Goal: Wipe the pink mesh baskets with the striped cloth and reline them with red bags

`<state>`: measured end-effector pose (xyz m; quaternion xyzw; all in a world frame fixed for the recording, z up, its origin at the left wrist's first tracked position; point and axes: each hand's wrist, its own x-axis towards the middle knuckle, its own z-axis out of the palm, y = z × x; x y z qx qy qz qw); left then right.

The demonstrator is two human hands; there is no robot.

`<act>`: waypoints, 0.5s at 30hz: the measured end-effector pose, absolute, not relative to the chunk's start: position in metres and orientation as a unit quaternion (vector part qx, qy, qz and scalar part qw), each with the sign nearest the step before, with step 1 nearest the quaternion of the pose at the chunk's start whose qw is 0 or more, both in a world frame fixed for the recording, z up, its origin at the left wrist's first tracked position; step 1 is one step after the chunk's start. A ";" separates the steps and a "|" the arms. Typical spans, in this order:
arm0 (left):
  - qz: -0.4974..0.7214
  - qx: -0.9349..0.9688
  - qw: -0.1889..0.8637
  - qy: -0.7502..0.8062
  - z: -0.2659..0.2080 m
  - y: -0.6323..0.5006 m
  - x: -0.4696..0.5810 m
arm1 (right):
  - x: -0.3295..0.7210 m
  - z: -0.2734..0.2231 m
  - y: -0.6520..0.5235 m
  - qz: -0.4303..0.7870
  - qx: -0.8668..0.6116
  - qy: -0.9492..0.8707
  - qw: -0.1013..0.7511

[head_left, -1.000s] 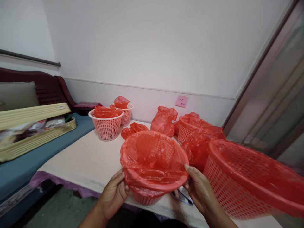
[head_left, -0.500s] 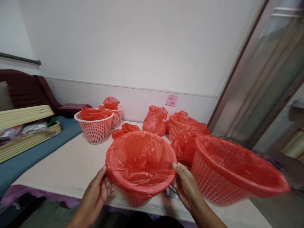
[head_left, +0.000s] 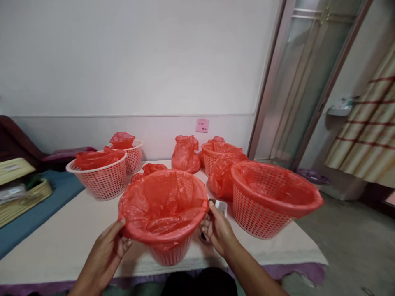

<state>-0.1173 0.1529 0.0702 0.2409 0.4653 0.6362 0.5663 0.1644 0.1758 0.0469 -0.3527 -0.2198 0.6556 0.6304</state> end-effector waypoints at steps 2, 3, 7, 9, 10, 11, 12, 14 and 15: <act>0.634 0.236 0.569 0.467 0.074 0.152 -0.115 | 0.163 0.037 0.170 0.664 -0.359 -0.196 0.626; 0.635 0.233 0.567 0.469 0.076 0.151 -0.114 | 0.162 0.034 0.166 0.666 -0.360 -0.191 0.624; 0.645 0.240 0.561 0.461 0.077 0.147 -0.110 | 0.152 0.030 0.152 0.666 -0.352 -0.209 0.623; 0.656 0.242 0.559 0.446 0.076 0.144 -0.109 | 0.149 0.031 0.147 0.668 -0.348 -0.227 0.618; 0.659 0.242 0.559 0.441 0.074 0.141 -0.109 | 0.149 0.030 0.146 0.668 -0.349 -0.235 0.614; 0.660 0.240 0.559 0.441 0.073 0.138 -0.109 | 0.150 0.030 0.145 0.668 -0.353 -0.241 0.609; 0.659 0.238 0.554 0.449 0.071 0.134 -0.110 | 0.151 0.029 0.144 0.668 -0.358 -0.245 0.605; 0.656 0.238 0.537 0.473 0.067 0.125 -0.110 | 0.157 0.026 0.142 0.664 -0.367 -0.246 0.604; 0.656 0.241 0.527 0.483 0.064 0.120 -0.111 | 0.161 0.024 0.141 0.659 -0.368 -0.246 0.608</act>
